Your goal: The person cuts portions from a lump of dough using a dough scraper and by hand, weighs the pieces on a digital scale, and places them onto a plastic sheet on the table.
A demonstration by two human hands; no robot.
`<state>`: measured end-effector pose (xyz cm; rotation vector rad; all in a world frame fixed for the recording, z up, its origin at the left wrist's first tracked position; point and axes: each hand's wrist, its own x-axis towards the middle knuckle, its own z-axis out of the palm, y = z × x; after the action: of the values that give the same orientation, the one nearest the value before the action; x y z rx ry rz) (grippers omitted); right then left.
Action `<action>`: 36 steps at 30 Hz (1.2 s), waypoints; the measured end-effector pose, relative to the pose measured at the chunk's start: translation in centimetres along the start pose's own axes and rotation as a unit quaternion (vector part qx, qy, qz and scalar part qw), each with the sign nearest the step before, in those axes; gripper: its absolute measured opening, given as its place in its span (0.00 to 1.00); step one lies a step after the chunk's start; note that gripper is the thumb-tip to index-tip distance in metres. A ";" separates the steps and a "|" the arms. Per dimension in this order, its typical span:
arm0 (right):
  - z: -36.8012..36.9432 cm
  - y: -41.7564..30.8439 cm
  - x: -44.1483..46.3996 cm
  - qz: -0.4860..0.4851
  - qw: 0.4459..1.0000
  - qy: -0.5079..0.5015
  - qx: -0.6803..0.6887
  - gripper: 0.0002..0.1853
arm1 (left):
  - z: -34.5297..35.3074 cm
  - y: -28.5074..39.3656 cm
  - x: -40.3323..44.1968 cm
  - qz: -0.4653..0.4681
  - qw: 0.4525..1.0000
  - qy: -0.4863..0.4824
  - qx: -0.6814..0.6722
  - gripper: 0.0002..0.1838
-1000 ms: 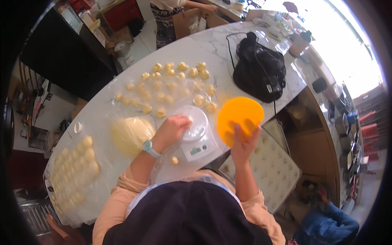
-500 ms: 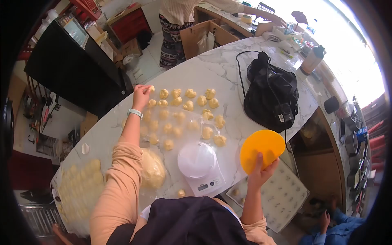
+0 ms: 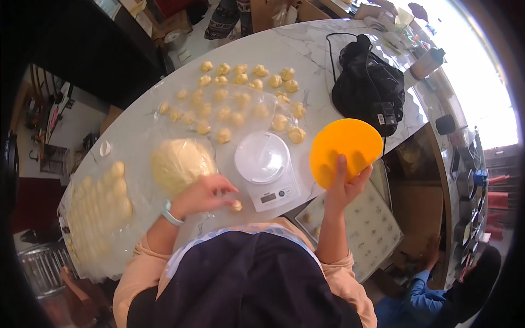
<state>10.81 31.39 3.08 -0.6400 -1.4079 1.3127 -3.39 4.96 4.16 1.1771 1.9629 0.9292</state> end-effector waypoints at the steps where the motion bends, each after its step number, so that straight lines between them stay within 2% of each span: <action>1: 0.2 -0.1 -0.2 -0.002 1.000 -0.007 0.001 0.17 | 2.6 -1.5 -1.0 0.034 0.999 0.016 0.027 0.11; 2: 0.4 -0.4 -0.4 0.002 1.000 -0.012 0.006 0.17 | 4.8 -2.9 -1.7 0.067 0.996 0.034 0.056 0.10; 5: 0.6 -1.1 -0.9 0.003 1.000 -0.021 0.015 0.17 | 6.4 -2.1 -2.2 0.028 0.997 0.075 0.006 0.12; 8: 0.4 -1.7 -1.2 -0.010 0.999 -0.034 0.001 0.18 | 5.9 1.2 0.1 0.095 0.954 0.284 -0.013 0.17; 11: 0.5 -2.3 -1.8 -0.019 0.999 -0.042 -0.012 0.18 | 6.7 1.0 3.3 0.123 0.949 0.290 0.005 0.20; 14: 0.1 -2.4 -2.0 -0.025 0.999 -0.039 -0.008 0.18 | 8.0 0.4 2.6 0.109 0.905 0.317 0.263 0.21; 17: -0.6 -2.9 -2.4 -0.009 0.999 -0.031 -0.012 0.18 | 8.5 -0.9 -1.1 0.093 0.907 0.382 0.150 0.18; 19: -1.3 -2.8 -2.2 0.008 0.999 -0.034 -0.021 0.17 | 10.0 -3.2 -4.7 0.005 0.859 0.473 0.197 0.19; 22: -1.8 -1.9 -2.0 0.016 0.999 -0.033 0.020 0.17 | 10.0 -3.2 -9.2 -0.196 0.858 0.410 0.239 0.19; 25: -1.1 -1.4 -2.1 0.027 0.998 -0.042 0.035 0.17 | 9.8 -3.2 -10.2 -0.276 0.843 0.368 0.278 0.23; 28: 0.5 -1.8 -2.5 0.011 0.997 -0.074 0.026 0.19 | 7.7 -2.5 -8.4 -0.436 0.836 0.325 0.082 0.26; 31: 1.7 -1.4 -2.5 -0.028 0.994 -0.102 0.015 0.19 | 7.1 -4.4 -8.7 -0.282 0.892 0.338 -0.099 0.20; 32: 2.2 -1.5 -2.5 -0.029 0.993 -0.110 0.021 0.18 | 6.7 -5.1 -9.0 -0.237 0.896 0.287 -0.240 0.19; 34: 3.7 -2.3 -2.7 -0.030 0.991 -0.124 0.032 0.17 | 4.3 -4.8 -9.1 -0.126 0.840 0.166 -0.501 0.16; 36: 5.1 -2.6 -3.1 0.027 0.967 -0.240 0.085 0.17 | 0.9 -3.4 -8.9 -0.050 0.836 0.244 -0.489 0.16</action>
<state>7.75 26.04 5.33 -0.2503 -1.6425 1.6888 -0.83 -4.04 2.45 0.2376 1.4555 1.9812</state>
